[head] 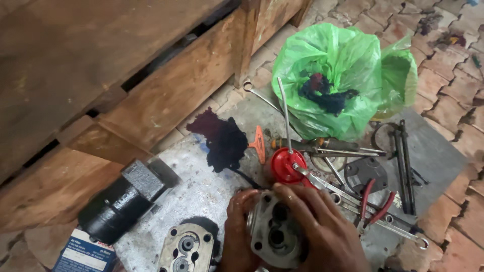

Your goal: The person cleans and assembles metal engine components on a metal surface, wiping a cylinder with a cloth, applying oil from a red dispenser, and using pliers to install small internal parts.

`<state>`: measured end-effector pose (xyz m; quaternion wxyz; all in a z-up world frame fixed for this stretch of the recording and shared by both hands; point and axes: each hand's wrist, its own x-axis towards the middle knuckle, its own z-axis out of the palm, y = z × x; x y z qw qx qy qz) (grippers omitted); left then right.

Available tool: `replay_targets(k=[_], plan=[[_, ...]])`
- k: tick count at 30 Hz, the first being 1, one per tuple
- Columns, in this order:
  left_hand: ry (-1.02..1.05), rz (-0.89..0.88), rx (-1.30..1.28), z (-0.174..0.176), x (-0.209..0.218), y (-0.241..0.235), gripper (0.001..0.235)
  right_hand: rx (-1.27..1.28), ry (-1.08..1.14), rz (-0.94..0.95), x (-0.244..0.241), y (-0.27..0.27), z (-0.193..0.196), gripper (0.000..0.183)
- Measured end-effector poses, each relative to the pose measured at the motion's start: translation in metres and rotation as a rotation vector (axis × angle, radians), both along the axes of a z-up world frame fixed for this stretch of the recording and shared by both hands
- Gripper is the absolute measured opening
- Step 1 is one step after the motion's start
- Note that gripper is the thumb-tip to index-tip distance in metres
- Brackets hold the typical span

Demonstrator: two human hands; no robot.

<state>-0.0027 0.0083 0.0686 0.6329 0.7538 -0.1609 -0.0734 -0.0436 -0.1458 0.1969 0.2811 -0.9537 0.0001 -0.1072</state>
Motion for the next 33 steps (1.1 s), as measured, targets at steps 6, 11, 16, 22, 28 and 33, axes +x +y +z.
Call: replay_targets(k=[6,11,16,22,28,33], plan=[[0.604,0.022,-0.522,-0.007,0.001,-0.005,0.063,-0.037,0.032,-0.167,-0.002,0.016,-0.005,0.113],[0.191,-0.132,-0.313,-0.001,0.0,0.005,0.088,0.047,0.032,-0.065,0.001,0.001,0.002,0.117],[0.009,-0.132,-0.221,0.003,0.0,0.004,0.078,0.141,0.023,-0.08,-0.005,-0.002,-0.002,0.111],[-0.022,-0.102,-0.147,-0.003,0.007,-0.003,0.066,0.11,0.005,-0.163,-0.002,0.005,-0.006,0.106],[-0.343,-0.058,0.034,-0.002,0.006,-0.006,0.082,0.143,0.1,-0.051,0.0,-0.008,0.001,0.103],[-0.417,0.15,0.131,-0.002,0.001,-0.016,0.088,0.157,0.048,0.06,0.002,-0.014,0.006,0.097]])
